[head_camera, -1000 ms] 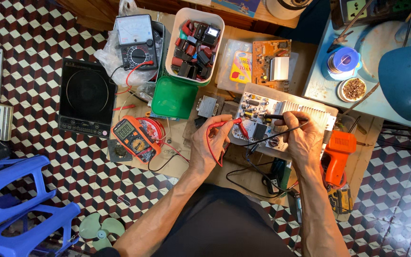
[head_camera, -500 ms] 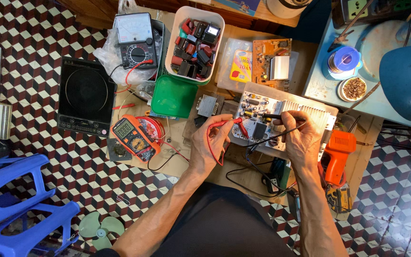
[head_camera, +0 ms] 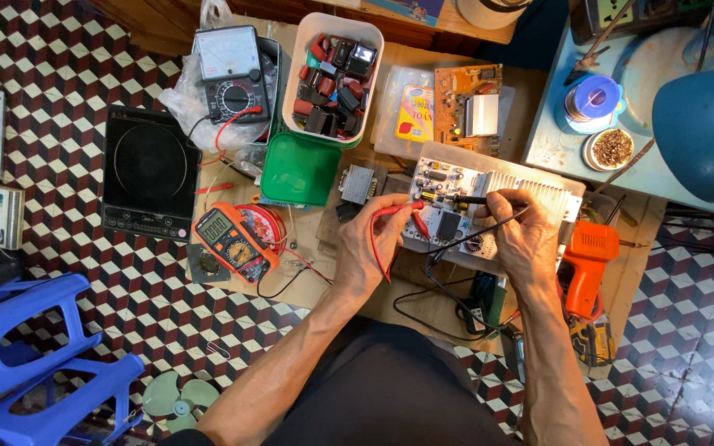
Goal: The person uses a multimeter to test points on a circuit board, then retrieves a small component from a plastic bag and places it on the board. The person continues to probe the board with the multimeter leads.
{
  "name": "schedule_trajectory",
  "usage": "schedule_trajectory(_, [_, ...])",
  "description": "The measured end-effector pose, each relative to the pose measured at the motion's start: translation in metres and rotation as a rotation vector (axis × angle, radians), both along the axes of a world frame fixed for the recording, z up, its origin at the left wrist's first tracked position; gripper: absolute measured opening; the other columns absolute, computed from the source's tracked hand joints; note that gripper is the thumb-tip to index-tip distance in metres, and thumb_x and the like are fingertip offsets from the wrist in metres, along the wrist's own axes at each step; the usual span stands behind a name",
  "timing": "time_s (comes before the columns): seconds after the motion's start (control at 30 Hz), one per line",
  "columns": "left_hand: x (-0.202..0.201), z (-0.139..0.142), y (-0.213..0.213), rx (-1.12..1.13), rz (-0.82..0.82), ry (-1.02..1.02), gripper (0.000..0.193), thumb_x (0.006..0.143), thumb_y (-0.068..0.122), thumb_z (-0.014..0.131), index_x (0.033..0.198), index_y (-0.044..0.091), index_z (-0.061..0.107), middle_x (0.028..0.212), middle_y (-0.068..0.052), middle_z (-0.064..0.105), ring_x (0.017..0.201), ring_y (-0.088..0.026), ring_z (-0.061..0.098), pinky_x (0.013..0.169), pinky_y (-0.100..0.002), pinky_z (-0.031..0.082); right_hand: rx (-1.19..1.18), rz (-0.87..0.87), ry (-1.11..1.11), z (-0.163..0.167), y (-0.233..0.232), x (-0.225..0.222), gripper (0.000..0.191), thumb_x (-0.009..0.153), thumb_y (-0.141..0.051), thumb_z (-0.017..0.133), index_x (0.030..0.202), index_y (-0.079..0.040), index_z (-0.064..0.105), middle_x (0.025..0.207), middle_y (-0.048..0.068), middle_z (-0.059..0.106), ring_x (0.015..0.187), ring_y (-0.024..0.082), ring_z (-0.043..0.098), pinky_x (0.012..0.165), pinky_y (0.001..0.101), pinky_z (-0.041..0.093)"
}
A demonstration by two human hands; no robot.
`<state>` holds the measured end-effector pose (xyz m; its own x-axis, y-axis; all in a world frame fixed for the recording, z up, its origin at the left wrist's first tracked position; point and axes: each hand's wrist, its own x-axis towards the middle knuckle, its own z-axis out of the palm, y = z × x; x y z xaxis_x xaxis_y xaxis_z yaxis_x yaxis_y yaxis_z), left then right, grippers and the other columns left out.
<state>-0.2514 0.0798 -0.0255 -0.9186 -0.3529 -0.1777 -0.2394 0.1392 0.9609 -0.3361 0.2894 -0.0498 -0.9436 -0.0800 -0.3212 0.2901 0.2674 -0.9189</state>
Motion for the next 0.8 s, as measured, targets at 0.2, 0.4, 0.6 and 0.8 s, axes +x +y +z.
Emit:
schedule_trajectory(0.2, [-0.007, -0.002, 0.007, -0.061, -0.004, -0.019, 0.022, 0.097, 0.022, 0.071, 0.117, 0.011, 0.072, 0.082, -0.001, 0.077, 0.059, -0.006, 0.065, 0.052, -0.024, 0.053, -0.003, -0.009, 0.019, -0.007, 0.003, -0.001, 0.028, 0.102, -0.027, 0.068, 0.109, 0.0, 0.069, 0.083, 0.009, 0.073, 0.079, 0.014, 0.069, 0.073, 0.0299, 0.056])
schedule_trajectory(0.4, [-0.005, -0.004, 0.008, -0.059, -0.036, 0.041, 0.02, 0.1, 0.022, 0.068, 0.117, 0.011, 0.071, 0.088, 0.001, 0.078, 0.06, -0.004, 0.065, 0.05, -0.021, 0.053, 0.014, -0.005, -0.001, 0.0, 0.001, 0.001, 0.028, 0.102, -0.027, 0.067, 0.108, 0.0, 0.069, 0.081, 0.009, 0.073, 0.077, 0.015, 0.07, 0.073, 0.0302, 0.056])
schedule_trajectory(0.6, [-0.007, -0.004, 0.01, -0.066, -0.051, 0.009, 0.021, 0.099, 0.022, 0.069, 0.117, 0.011, 0.071, 0.083, 0.0, 0.077, 0.057, -0.005, 0.064, 0.048, -0.023, 0.052, 0.014, 0.0, 0.014, 0.004, 0.0, 0.003, 0.029, 0.102, -0.027, 0.067, 0.108, 0.001, 0.069, 0.081, 0.009, 0.072, 0.077, 0.015, 0.07, 0.072, 0.0304, 0.056])
schedule_trajectory(0.8, [-0.008, -0.004, 0.01, -0.054, -0.049, -0.006, 0.021, 0.099, 0.023, 0.07, 0.117, 0.012, 0.072, 0.081, 0.0, 0.076, 0.056, -0.005, 0.063, 0.048, -0.024, 0.051, -0.027, -0.008, 0.004, 0.006, -0.001, 0.003, 0.028, 0.102, -0.026, 0.067, 0.109, 0.001, 0.068, 0.081, 0.009, 0.072, 0.075, 0.016, 0.07, 0.071, 0.0302, 0.056])
